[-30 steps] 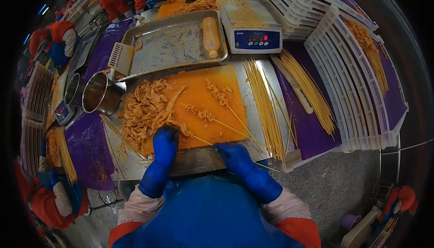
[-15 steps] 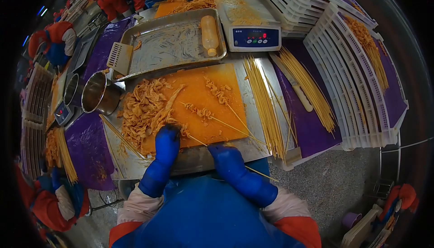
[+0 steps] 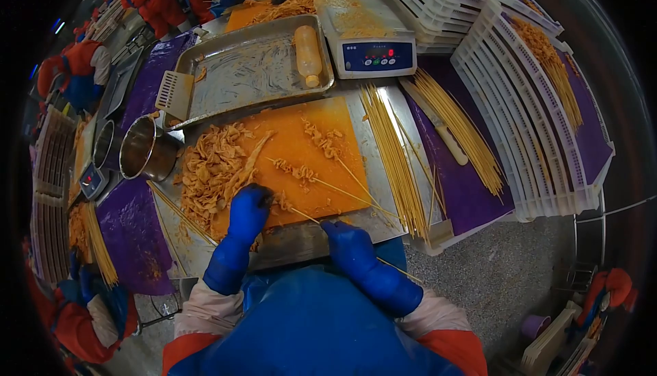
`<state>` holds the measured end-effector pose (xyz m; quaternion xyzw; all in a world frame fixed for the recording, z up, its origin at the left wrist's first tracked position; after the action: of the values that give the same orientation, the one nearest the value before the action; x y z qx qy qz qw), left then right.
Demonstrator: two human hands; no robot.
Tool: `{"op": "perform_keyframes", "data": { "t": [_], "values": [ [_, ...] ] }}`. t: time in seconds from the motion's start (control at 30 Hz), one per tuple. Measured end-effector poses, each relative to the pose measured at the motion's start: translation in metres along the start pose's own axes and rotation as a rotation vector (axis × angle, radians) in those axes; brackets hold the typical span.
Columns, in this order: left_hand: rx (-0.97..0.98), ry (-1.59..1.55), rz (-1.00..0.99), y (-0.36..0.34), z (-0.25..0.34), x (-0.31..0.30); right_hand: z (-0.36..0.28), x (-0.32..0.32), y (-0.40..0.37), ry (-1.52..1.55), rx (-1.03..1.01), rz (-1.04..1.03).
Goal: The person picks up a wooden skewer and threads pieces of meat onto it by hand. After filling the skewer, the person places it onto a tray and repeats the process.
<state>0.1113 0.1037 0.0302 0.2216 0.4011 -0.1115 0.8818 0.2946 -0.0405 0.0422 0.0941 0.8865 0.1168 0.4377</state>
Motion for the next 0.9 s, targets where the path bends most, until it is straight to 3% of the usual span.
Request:
{"op": "perform_keyframes", "data": {
  "t": [0.17, 0.3, 0.4, 0.5, 0.6, 0.9],
  "values": [
    [-0.108, -0.055, 0.089, -0.026, 0.004, 0.004, -0.013, -0.002, -0.002, -0.114, 0.073, -0.189],
    [-0.039, -0.018, 0.097, -0.029, 0.011, 0.008, -0.021, 0.008, 0.007, -0.148, 0.047, -0.196],
    [0.009, -0.009, 0.107, -0.030, 0.011, 0.006, 0.010, 0.017, 0.010, 0.071, 0.030, 0.021],
    [-0.020, -0.045, 0.161, -0.030, 0.003, -0.002, 0.032, 0.013, 0.005, 0.303, 0.069, -0.014],
    [-0.122, -0.059, 0.144, -0.030, -0.003, -0.001, 0.036, 0.006, -0.002, 0.252, -0.013, -0.079],
    [-0.065, -0.008, 0.161, -0.034, 0.004, -0.001, -0.004, 0.002, 0.006, -0.017, -0.121, -0.101]
  ]
}}
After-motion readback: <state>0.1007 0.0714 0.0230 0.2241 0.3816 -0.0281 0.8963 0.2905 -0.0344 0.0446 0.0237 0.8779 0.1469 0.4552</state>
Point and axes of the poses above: each hand's wrist, its own y-axis towards the middle knuckle, its own x-axis out of the palm, z = x × y, the point moved 9 cm from there along y, towards the middle knuckle, and after that the axes turned 8 degrees about z, right-handed, at the moved point
